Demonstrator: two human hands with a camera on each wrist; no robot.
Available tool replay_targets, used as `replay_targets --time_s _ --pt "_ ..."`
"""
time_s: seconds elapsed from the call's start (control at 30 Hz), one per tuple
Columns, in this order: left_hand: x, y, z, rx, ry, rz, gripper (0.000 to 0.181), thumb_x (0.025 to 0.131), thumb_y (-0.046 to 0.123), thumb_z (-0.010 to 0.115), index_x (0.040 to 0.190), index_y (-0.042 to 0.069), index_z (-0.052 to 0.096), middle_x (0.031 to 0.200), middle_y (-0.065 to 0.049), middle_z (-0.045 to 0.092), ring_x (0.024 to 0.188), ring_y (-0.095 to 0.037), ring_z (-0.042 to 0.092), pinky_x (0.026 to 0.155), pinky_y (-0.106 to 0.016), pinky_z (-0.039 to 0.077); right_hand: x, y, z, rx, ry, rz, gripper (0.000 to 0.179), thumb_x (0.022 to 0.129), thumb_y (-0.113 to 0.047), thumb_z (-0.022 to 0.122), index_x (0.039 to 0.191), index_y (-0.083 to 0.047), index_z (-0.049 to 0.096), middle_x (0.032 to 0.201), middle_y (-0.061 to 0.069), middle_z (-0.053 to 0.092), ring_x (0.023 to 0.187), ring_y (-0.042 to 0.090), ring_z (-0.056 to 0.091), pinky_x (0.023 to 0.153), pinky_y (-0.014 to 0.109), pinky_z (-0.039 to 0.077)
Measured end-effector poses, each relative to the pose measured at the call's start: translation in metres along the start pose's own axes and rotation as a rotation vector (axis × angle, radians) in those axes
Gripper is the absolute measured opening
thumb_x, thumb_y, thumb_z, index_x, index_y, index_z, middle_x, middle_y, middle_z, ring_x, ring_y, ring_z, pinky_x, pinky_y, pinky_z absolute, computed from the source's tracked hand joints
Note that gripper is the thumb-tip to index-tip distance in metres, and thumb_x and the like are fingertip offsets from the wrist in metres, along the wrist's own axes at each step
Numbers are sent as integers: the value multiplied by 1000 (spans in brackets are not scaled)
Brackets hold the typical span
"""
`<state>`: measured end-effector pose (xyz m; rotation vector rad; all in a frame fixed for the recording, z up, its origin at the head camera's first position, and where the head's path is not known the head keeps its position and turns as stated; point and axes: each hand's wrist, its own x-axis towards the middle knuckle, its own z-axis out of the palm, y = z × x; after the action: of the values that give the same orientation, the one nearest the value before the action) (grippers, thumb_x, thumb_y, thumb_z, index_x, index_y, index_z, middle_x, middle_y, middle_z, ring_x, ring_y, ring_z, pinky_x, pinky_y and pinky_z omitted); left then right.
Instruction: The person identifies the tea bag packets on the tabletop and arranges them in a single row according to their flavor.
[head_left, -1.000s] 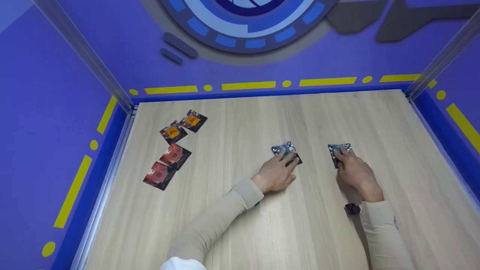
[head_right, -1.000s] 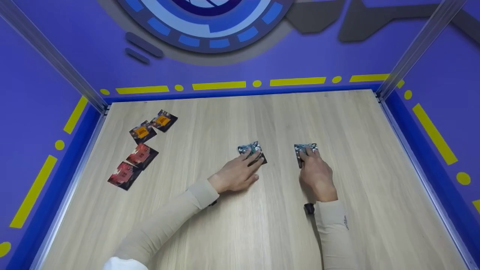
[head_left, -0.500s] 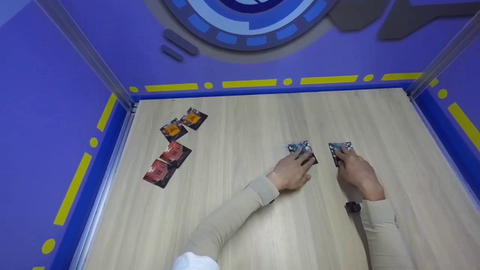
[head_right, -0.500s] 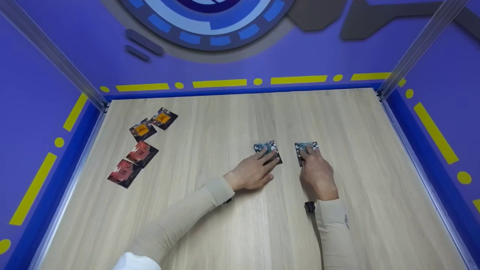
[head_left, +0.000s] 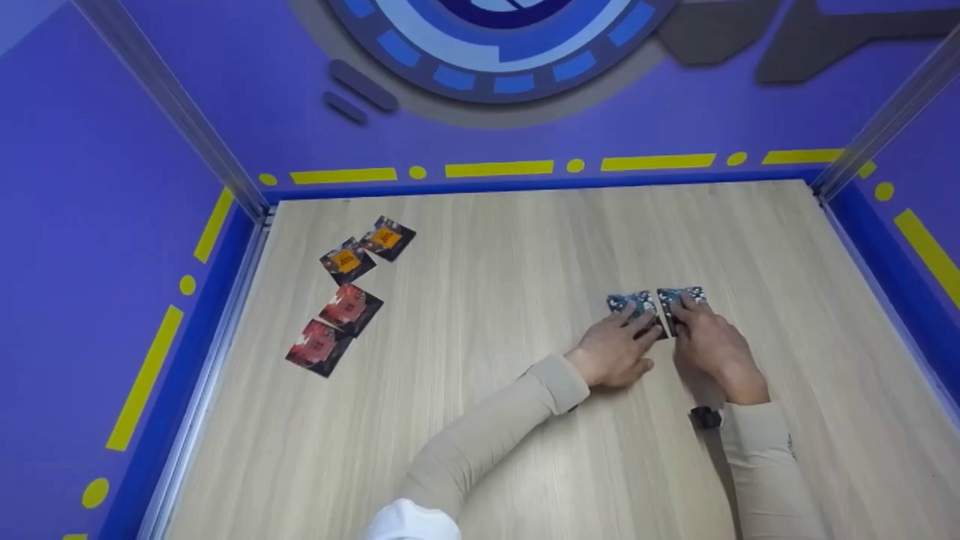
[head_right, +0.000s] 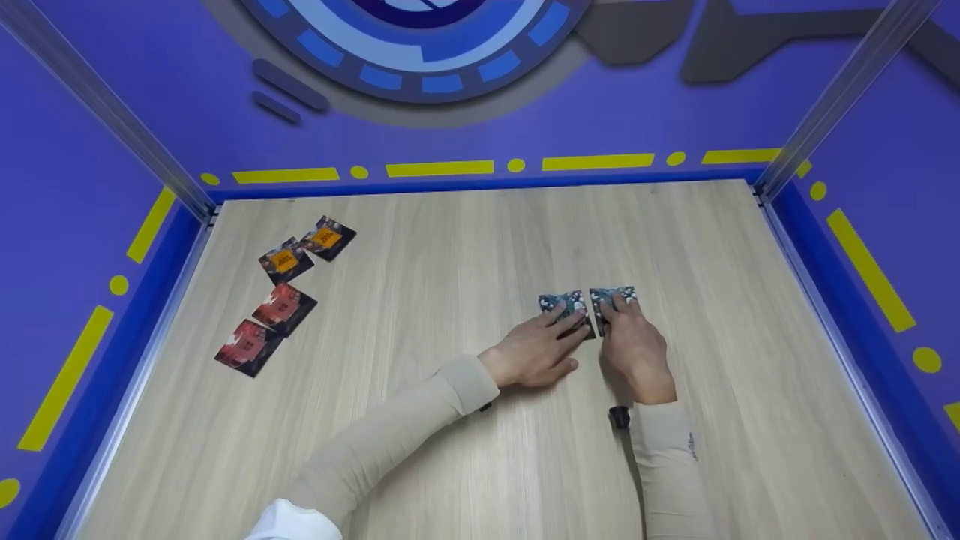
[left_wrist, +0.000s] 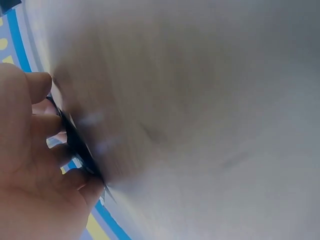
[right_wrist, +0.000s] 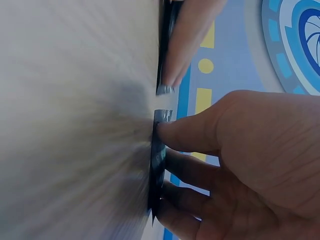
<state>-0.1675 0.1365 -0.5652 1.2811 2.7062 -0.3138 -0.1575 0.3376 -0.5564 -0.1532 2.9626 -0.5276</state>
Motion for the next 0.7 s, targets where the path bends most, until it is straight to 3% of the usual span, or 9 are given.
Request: replay_targets --time_s 0.2,0.7 --pt "3 3 1 -53 -6 -14 65 114 53 28 173 25 21 180 2 16 167 -27 16 134 -34 22 1 2 1 -11 1 -10 49 107 -7 50 154 6 50 163 35 38 141 64 43 105 75 45" --pt "5 2 0 -33 17 -24 64 114 55 29 172 29 21 180 5 17 166 -25 17 134 -37 23 1 4 -1 -12 -23 -27 51 107 -7 51 155 6 48 165 35 34 143 65 39 105 77 44"
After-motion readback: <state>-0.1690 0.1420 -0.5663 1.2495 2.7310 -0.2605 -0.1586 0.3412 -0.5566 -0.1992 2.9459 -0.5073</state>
